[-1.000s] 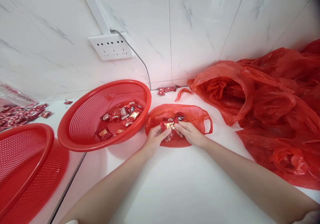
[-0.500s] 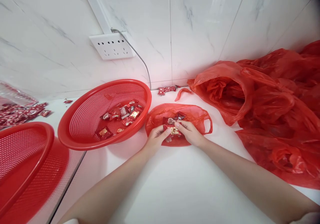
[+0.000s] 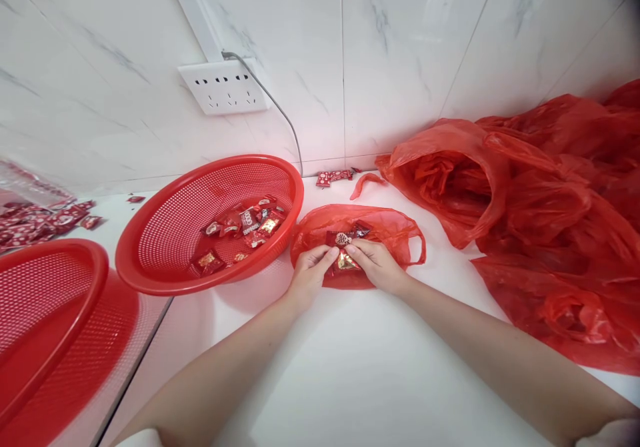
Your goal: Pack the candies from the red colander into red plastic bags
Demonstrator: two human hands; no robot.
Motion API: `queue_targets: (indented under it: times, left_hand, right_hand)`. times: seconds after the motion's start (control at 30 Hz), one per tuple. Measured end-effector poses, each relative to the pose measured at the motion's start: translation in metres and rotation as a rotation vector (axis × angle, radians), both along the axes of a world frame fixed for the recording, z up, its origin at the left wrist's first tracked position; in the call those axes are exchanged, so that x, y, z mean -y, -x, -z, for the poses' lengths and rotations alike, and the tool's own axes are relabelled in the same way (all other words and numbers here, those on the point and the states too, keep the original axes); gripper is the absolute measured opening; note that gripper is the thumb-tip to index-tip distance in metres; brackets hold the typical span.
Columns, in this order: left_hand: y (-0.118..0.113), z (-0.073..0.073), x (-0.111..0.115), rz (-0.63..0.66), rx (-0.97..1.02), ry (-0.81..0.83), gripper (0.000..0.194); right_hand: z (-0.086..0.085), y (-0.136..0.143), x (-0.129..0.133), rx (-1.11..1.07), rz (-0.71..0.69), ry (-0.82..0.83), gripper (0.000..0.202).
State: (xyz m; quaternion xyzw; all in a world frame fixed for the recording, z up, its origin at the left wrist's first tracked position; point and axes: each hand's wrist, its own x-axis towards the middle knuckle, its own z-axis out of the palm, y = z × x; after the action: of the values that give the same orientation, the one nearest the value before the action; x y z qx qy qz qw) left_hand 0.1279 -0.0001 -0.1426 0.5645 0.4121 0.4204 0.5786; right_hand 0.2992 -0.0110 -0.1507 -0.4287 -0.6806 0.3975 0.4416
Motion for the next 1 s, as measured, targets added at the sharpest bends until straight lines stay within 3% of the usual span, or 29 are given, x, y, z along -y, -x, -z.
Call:
queue_targets:
  times: [0.2, 0.33, 0.63, 0.87, 1.0]
  left_hand:
    - [0.0004, 0.0074, -0.0037, -0.131, 0.04, 0.0, 0.03]
    - [0.0017, 0.0095, -0.0059, -0.056, 0.156, 0.054, 0.032]
    - [0.0045, 0.0067, -0.0065, 0.005, 0.072, 0.071, 0.026]
    - [0.0039, 0.0084, -0.0087, 0.009, 0.124, 0.092, 0.026]
    - [0.0012, 0.0072, -0.0069, -0.008, 0.055, 0.044, 0.031]
  right_hand:
    - [-0.0009, -0.0024, 0.0005, -0.081, -0.125, 0.12, 0.04]
    - [-0.0009, -0.0021, 0.0005, -0.128, -0.121, 0.166, 0.036]
    - [0.0032, -0.0011, -0.0018, -0.214, -0.093, 0.203, 0.035]
    - [0.0005, -0.0025, -0.0013, -0.284, -0.076, 0.125, 0.03]
    - [0.0039, -0.0005, -0.0027, -0.271, 0.01, 0.052, 0.023]
